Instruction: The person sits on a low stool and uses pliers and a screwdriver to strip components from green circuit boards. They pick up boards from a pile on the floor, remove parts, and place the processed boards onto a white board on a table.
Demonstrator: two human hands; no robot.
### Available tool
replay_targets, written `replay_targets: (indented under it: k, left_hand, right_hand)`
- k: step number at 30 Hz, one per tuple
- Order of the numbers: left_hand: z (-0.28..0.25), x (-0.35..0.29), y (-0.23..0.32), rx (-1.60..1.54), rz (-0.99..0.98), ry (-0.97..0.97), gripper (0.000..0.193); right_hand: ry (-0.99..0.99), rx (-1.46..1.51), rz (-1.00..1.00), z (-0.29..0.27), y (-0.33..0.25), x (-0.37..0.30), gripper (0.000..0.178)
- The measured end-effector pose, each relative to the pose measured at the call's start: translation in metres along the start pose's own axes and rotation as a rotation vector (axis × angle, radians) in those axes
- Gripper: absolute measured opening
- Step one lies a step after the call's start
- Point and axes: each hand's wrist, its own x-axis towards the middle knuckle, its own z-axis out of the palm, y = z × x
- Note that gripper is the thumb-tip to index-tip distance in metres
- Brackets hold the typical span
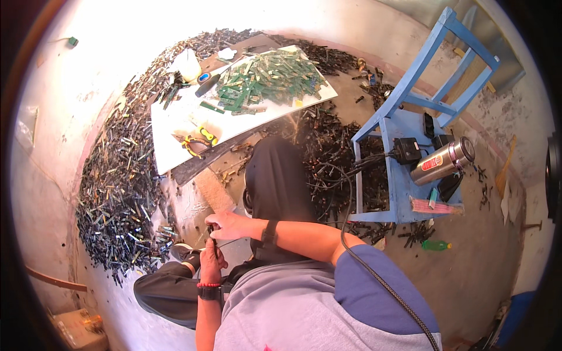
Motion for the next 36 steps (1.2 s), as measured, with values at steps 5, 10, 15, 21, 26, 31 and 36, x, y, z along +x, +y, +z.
replay_targets:
  k: [5, 10, 15, 21, 26, 31, 36]
  left_hand:
    - [0.003, 0.002, 0.000, 0.029, -0.008, -0.045, 0.051]
    - [0.007, 0.004, 0.003, -0.003, -0.036, -0.054, 0.049]
    - [0.010, 0.004, 0.010, 0.035, -0.026, -0.053, 0.049]
    - [0.009, 0.004, 0.004, 0.017, -0.044, -0.086, 0.050]
    - [-0.001, 0.004, -0.006, -0.023, -0.075, -0.118, 0.050]
    - [0.006, 0.002, 0.002, -0.008, -0.062, -0.083, 0.049]
    - [0.012, 0.000, 0.006, 0.016, -0.048, -0.091, 0.047]
  right_hand:
    - [0.124, -0.187, -0.066, 0.004, 0.006, 0.002, 0.028]
    - [0.163, -0.290, 0.004, 0.010, 0.012, 0.011, 0.021]
    - [0.271, -0.081, 0.199, 0.006, 0.008, 0.011, 0.016]
    - [0.201, -0.296, -0.163, 0.005, 0.016, 0.009, 0.016]
    - [0.052, 0.026, -0.024, 0.006, 0.023, 0.012, 0.022]
    - [0.025, 0.472, 0.529, -0.005, 0.007, 0.014, 0.029]
    - [-0.043, 0.591, 0.479, -0.003, 0.015, 0.012, 0.030]
